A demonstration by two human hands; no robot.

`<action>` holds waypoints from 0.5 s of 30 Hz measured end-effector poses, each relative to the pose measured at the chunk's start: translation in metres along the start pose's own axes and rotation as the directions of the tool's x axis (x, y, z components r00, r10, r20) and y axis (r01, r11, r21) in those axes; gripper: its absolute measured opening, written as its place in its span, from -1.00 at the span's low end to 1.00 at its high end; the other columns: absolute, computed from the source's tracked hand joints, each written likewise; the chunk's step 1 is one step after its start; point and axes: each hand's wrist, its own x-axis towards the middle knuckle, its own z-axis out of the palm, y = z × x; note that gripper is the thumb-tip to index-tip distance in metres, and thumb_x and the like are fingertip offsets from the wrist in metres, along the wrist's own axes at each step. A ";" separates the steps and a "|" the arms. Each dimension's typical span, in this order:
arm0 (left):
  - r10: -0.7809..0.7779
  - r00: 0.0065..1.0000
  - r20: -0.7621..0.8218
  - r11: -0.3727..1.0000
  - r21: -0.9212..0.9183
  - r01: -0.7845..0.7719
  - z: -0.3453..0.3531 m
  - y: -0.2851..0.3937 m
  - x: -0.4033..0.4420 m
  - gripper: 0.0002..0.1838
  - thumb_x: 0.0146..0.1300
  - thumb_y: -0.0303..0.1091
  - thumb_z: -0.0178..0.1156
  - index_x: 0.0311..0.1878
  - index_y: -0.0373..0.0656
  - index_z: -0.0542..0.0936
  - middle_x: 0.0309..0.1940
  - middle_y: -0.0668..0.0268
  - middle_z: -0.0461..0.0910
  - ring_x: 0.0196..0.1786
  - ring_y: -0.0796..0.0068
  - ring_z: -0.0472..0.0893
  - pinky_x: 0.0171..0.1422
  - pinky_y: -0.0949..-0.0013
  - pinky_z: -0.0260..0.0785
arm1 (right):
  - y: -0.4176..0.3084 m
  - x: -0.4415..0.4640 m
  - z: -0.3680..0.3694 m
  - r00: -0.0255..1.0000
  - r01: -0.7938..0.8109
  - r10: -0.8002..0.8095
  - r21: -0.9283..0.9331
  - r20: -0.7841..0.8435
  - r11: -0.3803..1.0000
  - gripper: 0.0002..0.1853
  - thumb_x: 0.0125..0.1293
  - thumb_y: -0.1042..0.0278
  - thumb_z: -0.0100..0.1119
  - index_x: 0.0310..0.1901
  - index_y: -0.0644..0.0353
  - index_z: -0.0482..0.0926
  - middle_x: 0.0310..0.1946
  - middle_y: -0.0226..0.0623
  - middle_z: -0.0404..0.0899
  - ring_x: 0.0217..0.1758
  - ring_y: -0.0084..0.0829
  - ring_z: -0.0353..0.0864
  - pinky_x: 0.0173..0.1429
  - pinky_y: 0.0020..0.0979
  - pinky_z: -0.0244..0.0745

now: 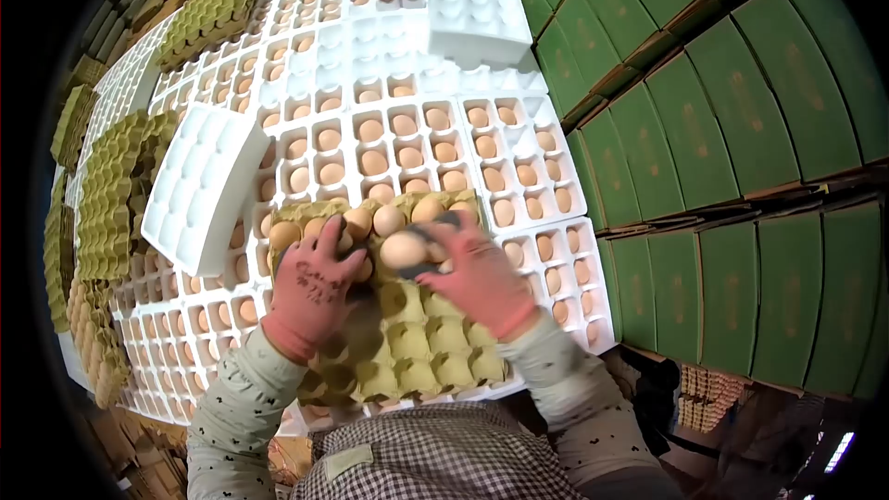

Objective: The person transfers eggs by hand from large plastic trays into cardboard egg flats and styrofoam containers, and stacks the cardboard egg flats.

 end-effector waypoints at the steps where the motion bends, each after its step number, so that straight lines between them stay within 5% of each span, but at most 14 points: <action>1: -0.031 0.999 0.015 0.998 -0.047 0.032 -0.006 -0.001 0.001 -0.41 -0.35 -0.27 0.53 -0.07 -0.03 0.66 0.14 0.07 0.45 0.03 0.05 0.56 0.07 0.13 0.46 | 0.023 0.003 -0.006 0.991 -0.020 0.042 0.177 -0.124 0.984 -0.31 0.02 0.10 0.49 0.23 0.00 0.48 0.04 -0.11 0.45 0.01 -0.09 0.57 0.07 -0.22 0.55; 2: -0.064 0.997 0.035 0.993 -0.094 0.067 -0.012 -0.004 0.004 -0.40 -0.37 -0.31 0.55 -0.08 -0.04 0.66 0.12 0.07 0.46 0.02 0.05 0.57 0.07 0.13 0.46 | 0.037 0.007 -0.023 0.961 -0.106 0.129 0.102 -0.244 0.989 -0.32 0.05 0.10 0.47 0.25 -0.01 0.47 0.04 -0.12 0.45 -0.04 -0.08 0.59 0.05 -0.20 0.55; 3: -0.117 0.991 0.073 0.959 -0.252 0.131 -0.019 -0.008 0.010 -0.48 -0.31 -0.34 0.53 -0.12 0.01 0.66 0.12 0.06 0.49 0.02 -0.01 0.60 0.08 0.15 0.48 | 0.064 0.020 -0.037 0.926 -0.083 0.052 -0.066 -0.373 0.994 -0.34 0.08 0.08 0.44 0.24 0.00 0.48 0.05 -0.08 0.44 -0.06 -0.08 0.59 -0.02 -0.18 0.56; 4: -0.141 0.982 0.126 0.912 -0.370 0.178 -0.027 -0.014 0.016 -0.46 -0.30 -0.37 0.54 -0.10 -0.01 0.66 0.09 0.07 0.50 0.02 0.01 0.60 0.10 0.16 0.48 | 0.079 0.030 -0.052 0.874 -0.241 0.039 -0.364 -0.484 0.900 -0.35 0.09 0.07 0.43 0.23 0.02 0.48 0.08 -0.02 0.42 -0.02 -0.07 0.57 -0.01 -0.16 0.55; 5: -0.153 0.971 0.182 0.848 -0.480 0.224 -0.032 -0.022 0.025 -0.45 -0.29 -0.39 0.55 -0.08 -0.04 0.66 0.06 0.08 0.51 0.02 0.03 0.60 0.13 0.18 0.48 | 0.112 0.043 -0.060 0.865 -0.289 0.023 -0.460 -0.501 0.839 -0.35 0.07 0.05 0.44 0.22 -0.02 0.50 0.08 -0.01 0.40 0.03 -0.07 0.56 0.03 -0.15 0.53; 7: -0.057 0.995 0.080 0.667 -0.738 0.097 -0.015 -0.049 0.050 -0.43 -0.18 -0.45 0.53 0.01 -0.14 0.61 0.03 0.14 0.53 0.07 0.11 0.57 0.22 0.25 0.43 | 0.140 0.060 -0.074 0.921 -0.341 0.168 -0.517 -0.351 0.785 -0.35 0.05 0.03 0.46 0.20 -0.06 0.52 0.12 -0.08 0.38 0.05 -0.07 0.55 0.07 -0.16 0.53; 9: -0.165 0.985 -0.047 0.465 -0.885 0.035 0.008 -0.054 0.097 -0.45 -0.07 -0.39 0.50 0.08 -0.14 0.59 0.07 0.13 0.52 0.11 0.14 0.57 0.25 0.27 0.41 | 0.154 0.077 -0.084 0.962 -0.272 0.208 -0.593 -0.176 0.758 -0.37 0.06 0.03 0.46 0.19 -0.06 0.52 0.13 -0.11 0.37 0.06 -0.08 0.55 0.07 -0.17 0.53; 11: -0.240 0.961 -0.136 0.741 -0.665 0.091 0.031 -0.054 0.163 -0.47 0.02 -0.31 0.47 0.11 -0.09 0.57 0.13 0.12 0.48 0.11 0.14 0.57 0.23 0.23 0.42 | 0.161 0.092 -0.088 0.960 -0.249 0.124 -0.558 -0.251 0.792 -0.39 0.09 0.06 0.43 0.21 -0.07 0.50 0.15 -0.17 0.37 0.07 -0.11 0.53 0.08 -0.19 0.53; 14: -0.224 0.939 -0.261 0.928 -0.351 0.124 0.054 -0.045 0.244 -0.54 0.03 -0.18 0.46 0.04 0.04 0.59 0.14 0.13 0.44 0.06 0.16 0.59 0.12 0.18 0.47 | 0.177 0.124 -0.092 0.951 -0.157 -0.076 -0.682 -0.299 0.714 -0.47 0.21 0.04 0.32 0.21 -0.11 0.49 0.09 -0.25 0.41 0.06 -0.17 0.51 0.00 -0.23 0.53; 15: -0.179 0.958 -0.223 0.975 -0.170 0.142 0.062 -0.047 0.265 -0.57 0.04 -0.16 0.45 0.00 0.08 0.59 0.13 0.14 0.44 0.02 0.16 0.61 0.07 0.17 0.48 | 0.181 0.134 -0.092 0.965 -0.213 0.024 -0.728 -0.261 0.651 -0.50 0.22 0.03 0.29 0.20 -0.12 0.49 0.07 -0.27 0.43 0.05 -0.18 0.50 -0.01 -0.24 0.52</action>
